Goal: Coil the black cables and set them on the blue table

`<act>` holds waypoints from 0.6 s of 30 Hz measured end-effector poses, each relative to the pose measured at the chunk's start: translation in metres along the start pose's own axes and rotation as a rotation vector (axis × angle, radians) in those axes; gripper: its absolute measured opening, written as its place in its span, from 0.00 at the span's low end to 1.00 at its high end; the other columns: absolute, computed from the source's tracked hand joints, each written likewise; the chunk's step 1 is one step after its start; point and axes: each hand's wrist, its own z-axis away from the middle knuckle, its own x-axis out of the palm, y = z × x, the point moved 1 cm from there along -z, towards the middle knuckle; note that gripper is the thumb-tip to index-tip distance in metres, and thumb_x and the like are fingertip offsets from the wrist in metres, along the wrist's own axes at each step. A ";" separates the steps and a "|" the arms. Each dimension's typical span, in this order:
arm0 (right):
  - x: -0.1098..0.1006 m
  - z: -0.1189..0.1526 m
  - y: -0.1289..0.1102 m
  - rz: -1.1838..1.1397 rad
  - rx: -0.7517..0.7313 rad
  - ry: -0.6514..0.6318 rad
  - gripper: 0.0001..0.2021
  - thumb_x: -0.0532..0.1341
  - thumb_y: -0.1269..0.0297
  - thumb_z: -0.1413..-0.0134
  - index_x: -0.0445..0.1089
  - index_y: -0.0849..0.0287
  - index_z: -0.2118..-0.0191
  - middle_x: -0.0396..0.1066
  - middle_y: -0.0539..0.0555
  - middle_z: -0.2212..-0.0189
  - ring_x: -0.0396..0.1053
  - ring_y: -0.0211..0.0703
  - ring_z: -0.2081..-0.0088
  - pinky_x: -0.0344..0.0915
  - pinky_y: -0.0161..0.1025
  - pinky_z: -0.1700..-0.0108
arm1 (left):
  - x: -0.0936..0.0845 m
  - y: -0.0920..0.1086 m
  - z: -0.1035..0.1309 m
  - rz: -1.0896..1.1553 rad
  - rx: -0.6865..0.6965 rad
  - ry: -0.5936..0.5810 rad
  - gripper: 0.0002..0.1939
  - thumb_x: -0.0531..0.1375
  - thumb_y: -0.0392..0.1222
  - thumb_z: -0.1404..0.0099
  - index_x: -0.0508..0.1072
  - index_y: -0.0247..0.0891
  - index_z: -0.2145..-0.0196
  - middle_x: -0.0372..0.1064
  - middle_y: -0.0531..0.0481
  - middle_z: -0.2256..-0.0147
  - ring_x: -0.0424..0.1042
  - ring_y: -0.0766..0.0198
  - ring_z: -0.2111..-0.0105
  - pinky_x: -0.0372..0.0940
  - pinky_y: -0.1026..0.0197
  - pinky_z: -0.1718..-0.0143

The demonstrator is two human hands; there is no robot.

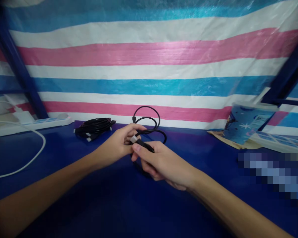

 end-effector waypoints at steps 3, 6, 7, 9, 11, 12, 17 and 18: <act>-0.011 0.003 -0.009 0.182 0.052 -0.043 0.15 0.62 0.55 0.47 0.65 0.62 0.75 0.57 0.45 0.87 0.47 0.28 0.85 0.40 0.29 0.84 | 0.001 0.002 0.001 0.288 -0.054 -0.120 0.27 0.62 0.29 0.53 0.65 0.36 0.53 0.64 0.54 0.70 0.65 0.69 0.70 0.59 0.66 0.68; -0.014 0.009 -0.019 0.390 0.039 -0.112 0.07 0.62 0.64 0.49 0.69 0.61 0.73 0.60 0.46 0.83 0.53 0.30 0.82 0.46 0.29 0.82 | 0.001 0.011 0.005 0.479 -0.152 -0.325 0.30 0.62 0.29 0.55 0.63 0.38 0.52 0.63 0.55 0.72 0.65 0.69 0.73 0.60 0.65 0.70; -0.013 0.011 -0.022 0.456 0.030 -0.129 0.04 0.61 0.67 0.49 0.71 0.61 0.72 0.62 0.46 0.81 0.54 0.31 0.81 0.49 0.30 0.82 | 0.001 0.015 0.006 0.495 -0.175 -0.383 0.29 0.62 0.31 0.53 0.63 0.38 0.51 0.64 0.55 0.72 0.65 0.69 0.74 0.61 0.64 0.70; -0.009 0.015 -0.025 0.577 -0.032 -0.134 0.05 0.60 0.72 0.51 0.74 0.59 0.70 0.67 0.48 0.78 0.60 0.33 0.79 0.55 0.31 0.79 | 0.001 0.025 0.009 0.438 -0.205 -0.434 0.23 0.60 0.36 0.47 0.63 0.38 0.53 0.65 0.54 0.73 0.66 0.68 0.75 0.62 0.63 0.70; -0.005 0.017 -0.025 0.653 -0.139 -0.102 0.11 0.59 0.76 0.53 0.75 0.57 0.67 0.73 0.49 0.73 0.67 0.38 0.74 0.62 0.32 0.75 | 0.002 0.033 0.011 0.293 -0.214 -0.416 0.19 0.60 0.43 0.43 0.63 0.39 0.55 0.64 0.55 0.74 0.65 0.70 0.77 0.61 0.65 0.73; -0.004 0.018 -0.024 0.671 -0.195 -0.080 0.13 0.58 0.77 0.53 0.76 0.55 0.66 0.74 0.49 0.71 0.70 0.40 0.72 0.63 0.33 0.73 | 0.003 0.035 0.012 0.226 -0.217 -0.403 0.19 0.61 0.45 0.43 0.62 0.39 0.56 0.63 0.56 0.76 0.64 0.70 0.78 0.60 0.66 0.75; -0.003 0.014 -0.020 0.516 -0.244 -0.059 0.12 0.59 0.74 0.49 0.76 0.53 0.63 0.76 0.49 0.66 0.73 0.42 0.65 0.68 0.35 0.65 | 0.006 0.033 0.011 0.242 -0.178 -0.326 0.18 0.62 0.42 0.43 0.62 0.40 0.56 0.61 0.60 0.80 0.61 0.73 0.83 0.55 0.70 0.82; -0.004 0.013 -0.020 0.445 -0.228 -0.050 0.11 0.59 0.73 0.49 0.75 0.54 0.62 0.76 0.49 0.65 0.73 0.43 0.63 0.68 0.36 0.61 | 0.006 0.032 0.011 0.293 -0.160 -0.289 0.16 0.61 0.41 0.42 0.63 0.40 0.57 0.61 0.60 0.81 0.60 0.73 0.85 0.55 0.70 0.82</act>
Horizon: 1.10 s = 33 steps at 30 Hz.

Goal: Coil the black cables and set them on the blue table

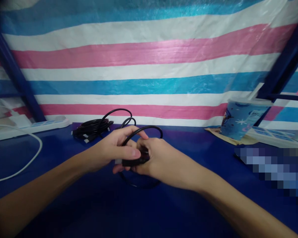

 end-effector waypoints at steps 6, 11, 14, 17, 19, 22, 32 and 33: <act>-0.013 -0.007 0.014 -0.200 0.134 0.535 0.10 0.60 0.69 0.52 0.68 0.60 0.61 0.71 0.52 0.71 0.69 0.40 0.70 0.65 0.38 0.64 | -0.004 0.001 -0.002 0.261 0.138 0.126 0.17 0.59 0.39 0.42 0.62 0.41 0.55 0.67 0.58 0.80 0.55 0.77 0.88 0.54 0.71 0.84; -0.006 -0.007 0.013 0.130 0.010 0.718 0.22 0.54 0.74 0.58 0.62 0.58 0.53 0.71 0.52 0.72 0.65 0.39 0.77 0.60 0.36 0.75 | 0.005 -0.004 -0.003 0.266 -0.054 -0.079 0.10 0.58 0.31 0.50 0.65 0.35 0.67 0.69 0.52 0.81 0.70 0.67 0.81 0.62 0.68 0.79; 0.002 -0.003 0.009 0.549 -0.101 0.624 0.35 0.53 0.76 0.61 0.54 0.56 0.41 0.72 0.51 0.73 0.68 0.43 0.76 0.59 0.37 0.74 | 0.010 -0.010 -0.003 0.224 -0.201 -0.153 0.04 0.57 0.30 0.52 0.64 0.34 0.76 0.67 0.51 0.81 0.70 0.67 0.83 0.61 0.67 0.81; 0.000 -0.004 0.014 0.690 -0.073 0.589 0.37 0.53 0.75 0.60 0.52 0.57 0.39 0.73 0.53 0.70 0.69 0.46 0.74 0.59 0.39 0.72 | 0.011 -0.011 -0.003 0.198 -0.200 -0.044 0.05 0.57 0.34 0.46 0.62 0.35 0.75 0.61 0.57 0.84 0.58 0.74 0.90 0.51 0.70 0.88; -0.008 -0.007 0.019 0.680 -0.034 0.674 0.30 0.54 0.73 0.59 0.60 0.59 0.44 0.72 0.56 0.67 0.69 0.49 0.68 0.62 0.42 0.67 | 0.011 -0.008 -0.002 0.231 -0.160 0.016 0.05 0.57 0.34 0.43 0.61 0.37 0.72 0.52 0.63 0.87 0.48 0.77 0.91 0.44 0.72 0.89; -0.018 -0.013 0.024 0.409 -0.009 0.683 0.13 0.57 0.67 0.54 0.68 0.60 0.60 0.71 0.56 0.65 0.68 0.48 0.63 0.63 0.44 0.62 | 0.010 -0.001 0.000 0.304 -0.087 0.019 0.08 0.59 0.35 0.42 0.60 0.39 0.70 0.43 0.67 0.88 0.41 0.79 0.90 0.41 0.72 0.88; 0.011 -0.008 -0.004 -0.027 0.081 0.521 0.09 0.57 0.59 0.42 0.65 0.59 0.69 0.57 0.42 0.86 0.55 0.33 0.86 0.55 0.34 0.80 | -0.013 -0.004 -0.008 -0.327 0.091 0.405 0.08 0.57 0.36 0.43 0.67 0.40 0.63 0.59 0.60 0.86 0.62 0.70 0.85 0.55 0.68 0.80; 0.014 -0.008 -0.005 0.028 0.082 0.501 0.08 0.57 0.62 0.43 0.65 0.59 0.70 0.59 0.43 0.85 0.56 0.32 0.85 0.53 0.33 0.80 | -0.012 -0.005 -0.009 -0.452 0.108 0.439 0.06 0.55 0.36 0.42 0.68 0.40 0.65 0.60 0.58 0.85 0.63 0.69 0.83 0.54 0.67 0.79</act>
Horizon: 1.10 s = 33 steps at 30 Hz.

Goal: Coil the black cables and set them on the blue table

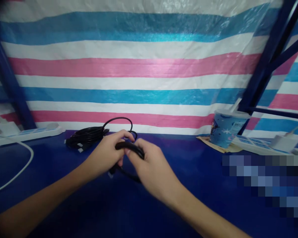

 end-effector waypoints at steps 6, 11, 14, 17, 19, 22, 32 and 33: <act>0.013 0.008 0.000 -0.352 0.091 -0.179 0.10 0.57 0.60 0.43 0.61 0.58 0.72 0.57 0.42 0.87 0.56 0.32 0.84 0.61 0.35 0.74 | 0.006 -0.004 -0.006 0.256 -0.095 0.167 0.05 0.54 0.38 0.40 0.66 0.39 0.64 0.56 0.60 0.81 0.54 0.74 0.85 0.51 0.70 0.83; 0.020 0.022 -0.006 -0.163 -0.235 -0.300 0.11 0.60 0.74 0.52 0.64 0.58 0.62 0.68 0.51 0.63 0.66 0.39 0.61 0.64 0.36 0.58 | 0.012 -0.005 -0.007 0.725 -0.426 0.183 0.10 0.51 0.42 0.34 0.61 0.40 0.55 0.57 0.61 0.84 0.54 0.74 0.91 0.53 0.70 0.88; 0.020 0.023 -0.002 0.097 -0.402 -0.338 0.17 0.60 0.76 0.54 0.64 0.59 0.56 0.67 0.53 0.59 0.65 0.41 0.58 0.63 0.39 0.54 | 0.016 -0.003 -0.003 0.842 -0.494 0.089 0.09 0.51 0.39 0.34 0.59 0.40 0.55 0.70 0.54 0.77 0.70 0.66 0.83 0.65 0.66 0.82; 0.020 0.019 0.009 0.257 -0.587 -0.335 0.18 0.61 0.74 0.55 0.63 0.62 0.55 0.66 0.58 0.56 0.63 0.45 0.54 0.62 0.43 0.50 | 0.020 -0.002 0.003 0.961 -0.540 0.039 0.09 0.55 0.38 0.36 0.60 0.39 0.58 0.75 0.47 0.70 0.76 0.63 0.74 0.70 0.63 0.72; 0.022 0.017 0.015 0.318 -0.743 -0.255 0.14 0.59 0.75 0.54 0.64 0.63 0.58 0.66 0.59 0.57 0.62 0.47 0.54 0.60 0.44 0.47 | 0.024 0.000 0.008 1.024 -0.602 0.046 0.09 0.56 0.38 0.37 0.61 0.39 0.58 0.75 0.45 0.66 0.77 0.61 0.69 0.71 0.61 0.67; 0.024 0.016 0.015 0.314 -0.850 -0.131 0.08 0.56 0.77 0.56 0.63 0.60 0.67 0.67 0.56 0.65 0.62 0.46 0.58 0.59 0.46 0.48 | 0.030 0.006 0.012 1.056 -0.664 0.017 0.08 0.57 0.39 0.38 0.64 0.39 0.60 0.75 0.45 0.64 0.76 0.61 0.66 0.71 0.60 0.65; 0.019 0.014 0.000 -0.504 -0.015 -0.266 0.15 0.62 0.57 0.47 0.60 0.58 0.77 0.54 0.41 0.88 0.51 0.29 0.86 0.54 0.30 0.82 | -0.012 0.022 -0.001 0.117 -0.008 0.007 0.12 0.55 0.27 0.52 0.71 0.39 0.70 0.70 0.56 0.78 0.65 0.70 0.80 0.57 0.68 0.78; 0.019 0.012 0.004 -0.534 0.084 -0.346 0.14 0.64 0.59 0.50 0.62 0.59 0.78 0.53 0.40 0.90 0.48 0.28 0.88 0.53 0.30 0.83 | -0.012 0.021 0.000 0.005 0.039 -0.099 0.14 0.54 0.27 0.53 0.72 0.39 0.70 0.70 0.55 0.78 0.67 0.68 0.78 0.57 0.68 0.77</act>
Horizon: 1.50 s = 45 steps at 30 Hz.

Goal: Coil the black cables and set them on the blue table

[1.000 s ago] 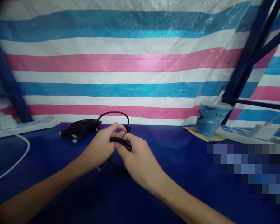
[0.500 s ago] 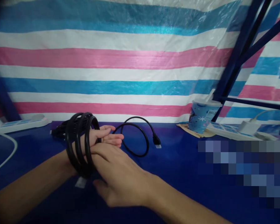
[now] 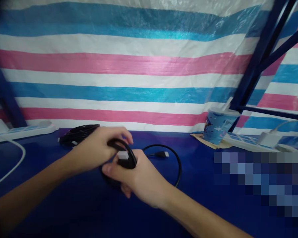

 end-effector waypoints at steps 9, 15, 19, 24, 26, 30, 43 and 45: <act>-0.024 -0.014 0.007 -0.215 -0.005 0.266 0.12 0.67 0.65 0.54 0.69 0.60 0.62 0.68 0.46 0.83 0.66 0.33 0.79 0.63 0.33 0.69 | 0.010 -0.031 -0.005 0.551 -0.512 0.268 0.08 0.50 0.40 0.34 0.65 0.37 0.60 0.46 0.63 0.85 0.41 0.76 0.89 0.39 0.69 0.86; -0.027 -0.017 0.016 -0.253 -0.132 0.217 0.18 0.68 0.64 0.53 0.67 0.57 0.54 0.73 0.53 0.60 0.69 0.41 0.55 0.60 0.40 0.49 | -0.002 -0.029 -0.008 0.938 -0.452 0.479 0.06 0.48 0.36 0.32 0.63 0.34 0.61 0.42 0.64 0.86 0.39 0.78 0.89 0.41 0.71 0.86; -0.017 -0.020 0.023 -0.177 -0.134 0.229 0.28 0.71 0.64 0.59 0.63 0.51 0.49 0.70 0.50 0.52 0.65 0.43 0.48 0.58 0.41 0.47 | 0.005 -0.026 -0.009 1.013 -0.354 0.613 0.06 0.48 0.36 0.31 0.62 0.34 0.61 0.43 0.64 0.88 0.40 0.78 0.90 0.45 0.71 0.85; -0.023 -0.020 0.021 -0.127 -0.096 0.522 0.14 0.65 0.59 0.50 0.67 0.60 0.59 0.73 0.50 0.72 0.71 0.38 0.69 0.64 0.38 0.60 | 0.039 -0.033 -0.002 0.919 -0.369 0.406 0.07 0.48 0.36 0.32 0.63 0.35 0.58 0.57 0.59 0.86 0.59 0.73 0.87 0.59 0.68 0.77; -0.032 -0.020 0.016 -0.151 -0.077 0.595 0.12 0.63 0.59 0.48 0.67 0.62 0.61 0.68 0.47 0.80 0.67 0.35 0.76 0.64 0.34 0.68 | 0.042 -0.034 -0.001 0.903 -0.349 0.272 0.06 0.52 0.35 0.35 0.64 0.35 0.59 0.63 0.56 0.83 0.66 0.70 0.82 0.62 0.66 0.73; -0.050 -0.021 0.006 -0.112 -0.062 0.593 0.12 0.64 0.60 0.49 0.68 0.61 0.61 0.47 0.38 0.90 0.49 0.29 0.88 0.56 0.31 0.81 | 0.024 -0.028 -0.002 0.847 -0.180 0.026 0.08 0.59 0.37 0.40 0.67 0.34 0.61 0.67 0.53 0.79 0.70 0.67 0.78 0.63 0.63 0.69; -0.070 -0.005 -0.024 0.840 -0.323 0.252 0.15 0.58 0.74 0.59 0.76 0.57 0.63 0.72 0.49 0.77 0.66 0.38 0.76 0.59 0.35 0.73 | 0.042 -0.001 0.015 0.796 -0.173 -0.615 0.23 0.59 0.60 0.44 0.70 0.34 0.67 0.69 0.47 0.73 0.69 0.62 0.71 0.62 0.56 0.59; -0.062 -0.004 -0.024 0.947 -0.360 0.301 0.19 0.58 0.77 0.62 0.75 0.57 0.60 0.68 0.47 0.81 0.62 0.36 0.80 0.55 0.35 0.74 | 0.049 0.003 0.015 0.706 -0.306 -0.418 0.12 0.60 0.48 0.41 0.67 0.36 0.73 0.56 0.57 0.84 0.57 0.72 0.84 0.60 0.64 0.73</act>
